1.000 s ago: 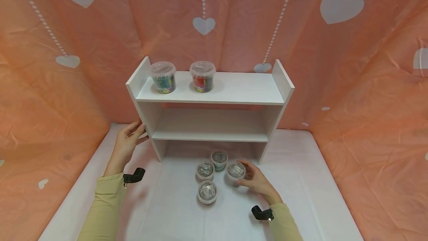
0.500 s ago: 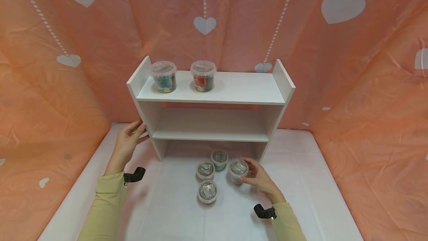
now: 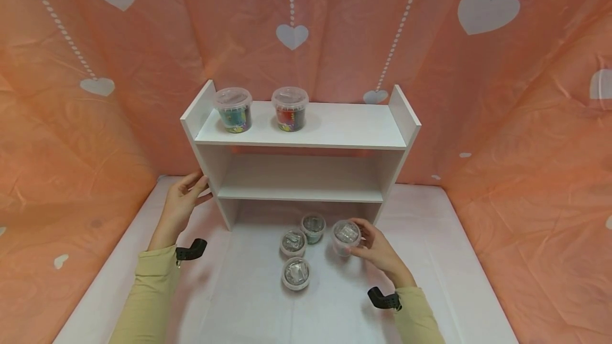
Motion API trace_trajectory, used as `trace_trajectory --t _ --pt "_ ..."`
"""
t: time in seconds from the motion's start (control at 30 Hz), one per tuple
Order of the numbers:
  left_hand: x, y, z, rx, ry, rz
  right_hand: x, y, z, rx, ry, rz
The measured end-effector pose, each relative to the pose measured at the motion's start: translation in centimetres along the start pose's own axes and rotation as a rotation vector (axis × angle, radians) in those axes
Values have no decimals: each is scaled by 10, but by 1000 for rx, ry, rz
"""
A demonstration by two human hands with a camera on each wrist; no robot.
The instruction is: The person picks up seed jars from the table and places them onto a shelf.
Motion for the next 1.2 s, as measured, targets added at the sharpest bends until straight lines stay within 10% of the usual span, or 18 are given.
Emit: trace_trajectory --t 1.2 --pt "2 -4 19 37 54 80 -17 -11 -101 227 -98 -82"
Point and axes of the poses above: each hand's wrist, its own x-axis away from the middle knuckle, its own y-axis out of the palm, z = x × y, the point moved 5 cm from there along -x, towards the middle knuckle, and after that the axes turned 6 degrees about -z, right-handed, at the moved point
